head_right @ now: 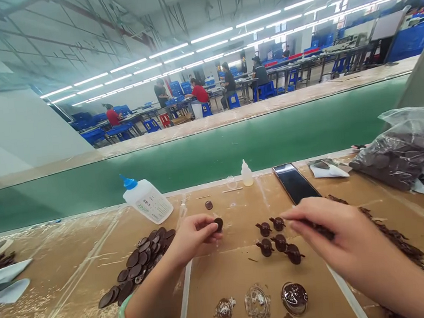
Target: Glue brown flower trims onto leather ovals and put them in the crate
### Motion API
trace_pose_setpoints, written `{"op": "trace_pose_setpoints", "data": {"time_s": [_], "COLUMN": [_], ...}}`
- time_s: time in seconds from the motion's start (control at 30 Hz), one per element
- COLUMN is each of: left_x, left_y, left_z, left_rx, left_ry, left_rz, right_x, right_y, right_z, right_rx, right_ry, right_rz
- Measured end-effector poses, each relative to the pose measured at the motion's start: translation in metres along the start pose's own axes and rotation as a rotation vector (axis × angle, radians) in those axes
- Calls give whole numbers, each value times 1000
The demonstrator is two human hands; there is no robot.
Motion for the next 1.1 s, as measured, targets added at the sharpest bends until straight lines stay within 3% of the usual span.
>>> {"op": "trace_pose_setpoints", "data": {"time_s": [0.07,0.2,0.43,0.57,0.77,0.93,1.1], "left_x": [-10,-21,-28,-29,-33,-31,-28], "left_y": [15,39,51,55,55,54,57], "left_z": [17,45,57,58,58,59,61], "left_rx": [-11,-28,-10,-25,-42,-24,-12], "left_ry": [114,346,378,340,341,457,498], "left_rz": [-87,-191,-258,-242,-233,-316,-346], "right_x": [-17,-46,-60,-68,-75,-70,-58], "right_y": [-16,-31,-30,-29,-23,-23,-21], "right_z": [-18,-38,-44,-40,-35,-36,-39], "right_rx": [17,-115,-324,-391,-388,-462,-352], "right_ry": [-78,-252,-572,-627,-534,-695,-609], "right_rz": [-115,-283,-451,-462,-356,-400,-381]}}
Point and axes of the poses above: each hand's wrist, its own y-axis away from the middle knuckle, its own x-axis out of the back of the hand, z = x × y, the point moved 2 cm from there along -y, towards the middle knuckle, and after that the axes turned 5 degrees about -y, right-handed, at the moved point
